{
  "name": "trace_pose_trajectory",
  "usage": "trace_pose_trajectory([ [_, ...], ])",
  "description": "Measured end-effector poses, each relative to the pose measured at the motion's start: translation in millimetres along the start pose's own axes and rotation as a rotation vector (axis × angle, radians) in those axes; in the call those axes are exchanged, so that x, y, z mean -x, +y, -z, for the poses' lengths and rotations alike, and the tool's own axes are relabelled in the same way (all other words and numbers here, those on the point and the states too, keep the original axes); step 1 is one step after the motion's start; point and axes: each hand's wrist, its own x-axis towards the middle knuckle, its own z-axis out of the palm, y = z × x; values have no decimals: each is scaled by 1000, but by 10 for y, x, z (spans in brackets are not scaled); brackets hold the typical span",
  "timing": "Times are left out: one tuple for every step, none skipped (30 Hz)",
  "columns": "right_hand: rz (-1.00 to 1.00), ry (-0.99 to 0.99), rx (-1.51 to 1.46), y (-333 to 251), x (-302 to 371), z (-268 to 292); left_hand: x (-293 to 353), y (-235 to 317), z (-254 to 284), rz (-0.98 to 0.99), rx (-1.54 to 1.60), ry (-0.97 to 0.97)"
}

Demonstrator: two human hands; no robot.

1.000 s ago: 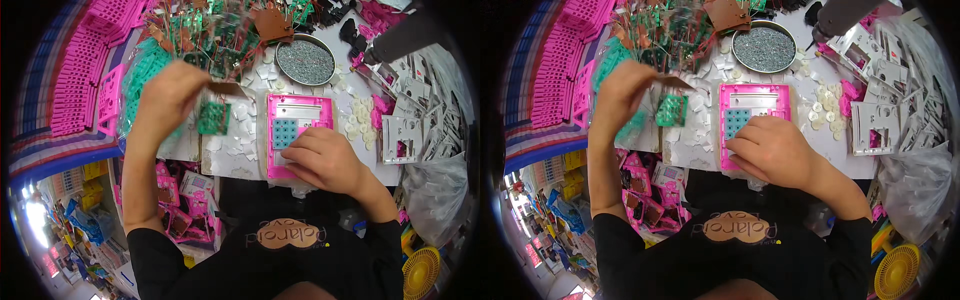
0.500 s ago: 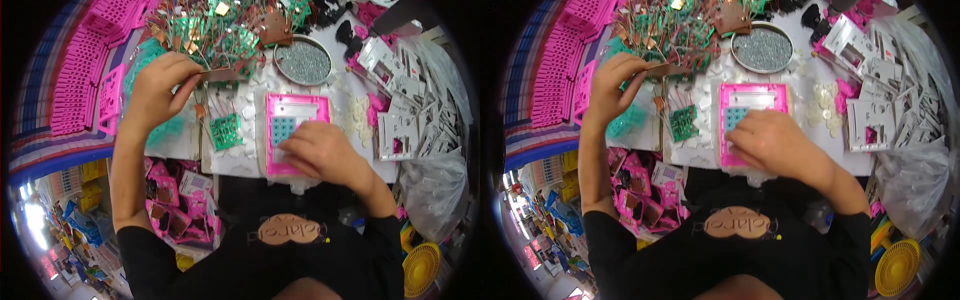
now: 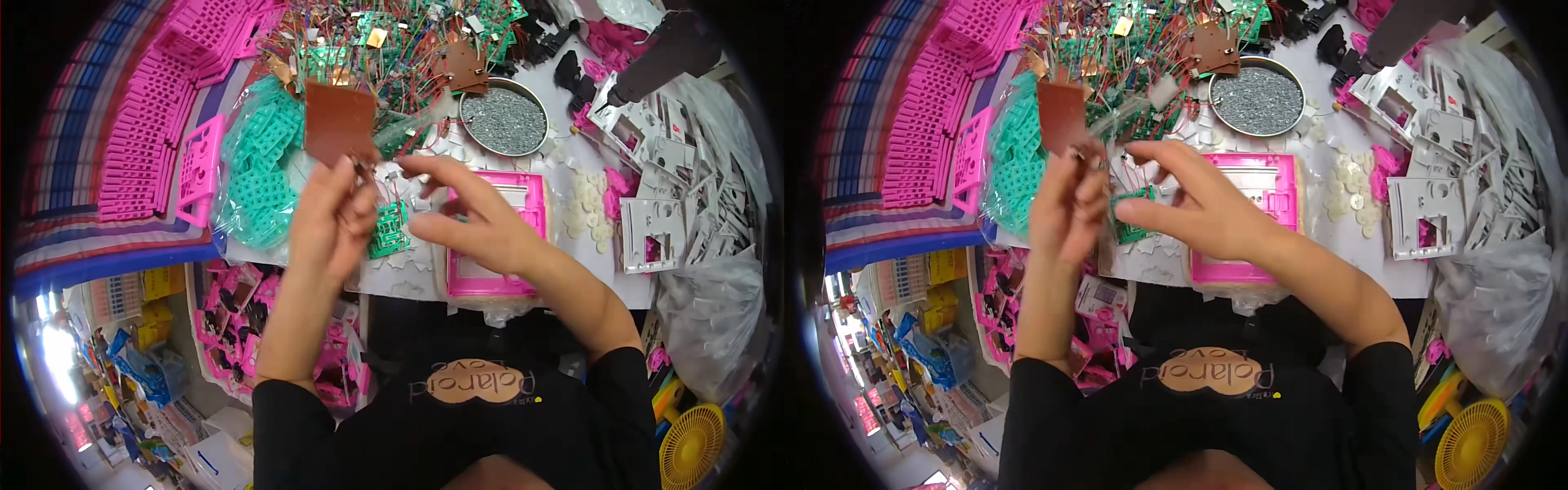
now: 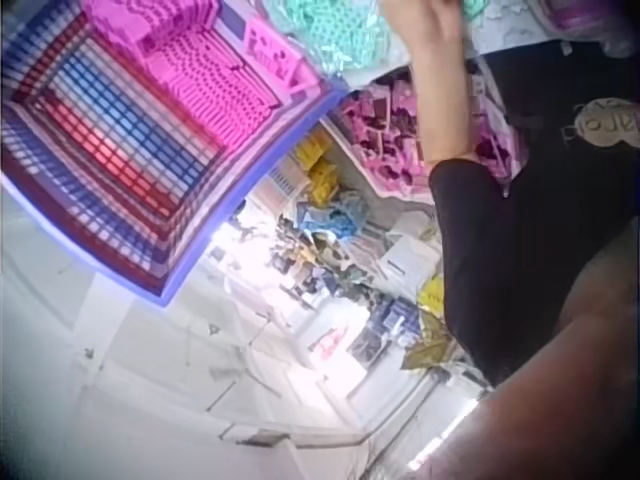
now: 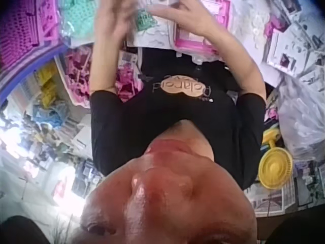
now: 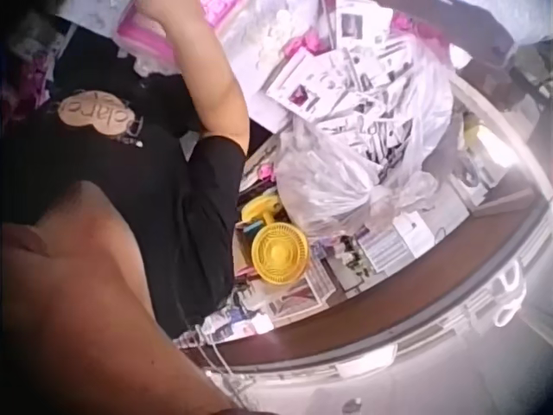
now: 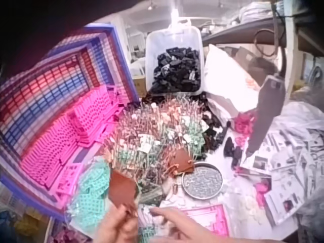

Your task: Assembling internal components and screwing together the casing of a pink toy device using an electric screwdriver.

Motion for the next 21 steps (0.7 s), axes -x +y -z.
trace_pose_trajectory([
  [4, 22, -115, 39, -36, -63, 124, -115, -26, 19, 31, 31],
  [11, 53, -228, 62, -63, -106, 218, -213, -61, 37, 25, 42],
  [7, 54, -340, 61, -85, -106, 305, -299, -88, 56, 19, 53],
  [1, 43, -457, 66, -91, -129, 420, -340, -84, 65, 14, 74],
  [-41, 19, -492, 36, -73, -89, 526, -293, -80, 42, -331, 56],
  [-83, -5, -527, -30, -44, -9, 638, -174, -64, 20, -675, 37],
  [-117, -4, -544, -86, -2, 93, 656, -105, -30, -2, -1012, -17],
  [-128, 8, -558, -139, 17, 111, 717, -25, -8, -163, -1041, 21],
  [-113, -11, -549, -178, 35, 140, 754, 47, 24, -325, -1065, 58],
  [-94, -38, -536, -211, 35, 158, 747, 103, 68, -478, -941, 99],
  [-75, -66, -522, -251, 33, 174, 652, 110, 83, -664, -945, 51],
  [-112, -95, -483, -324, 30, 187, 581, 41, 20, -586, -838, 84],
  [-150, -120, -444, -393, 38, 194, 549, -52, -42, -509, -742, 66],
  [-184, -149, -412, -439, 41, 193, 534, -119, -128, -435, -653, 61],
  [-166, -145, -456, -425, 52, 189, 539, -184, -113, -366, -574, 10],
  [-147, -138, -495, -386, 65, 187, 520, -245, -96, -309, -460, -43],
  [-128, -133, -535, -349, 76, 180, 505, -307, -77, -249, -346, -87],
  [-159, -71, -594, -328, 111, 152, 464, -358, -58, -201, -199, -131],
  [-190, -8, -652, -303, 169, 111, 425, -406, -62, -150, -53, -175],
  [-221, 56, -710, -277, 218, 70, 429, -462, -101, -159, -111, -129],
  [-195, 98, -784, -247, 247, 29, 418, -509, -126, -176, -73, -95],
])
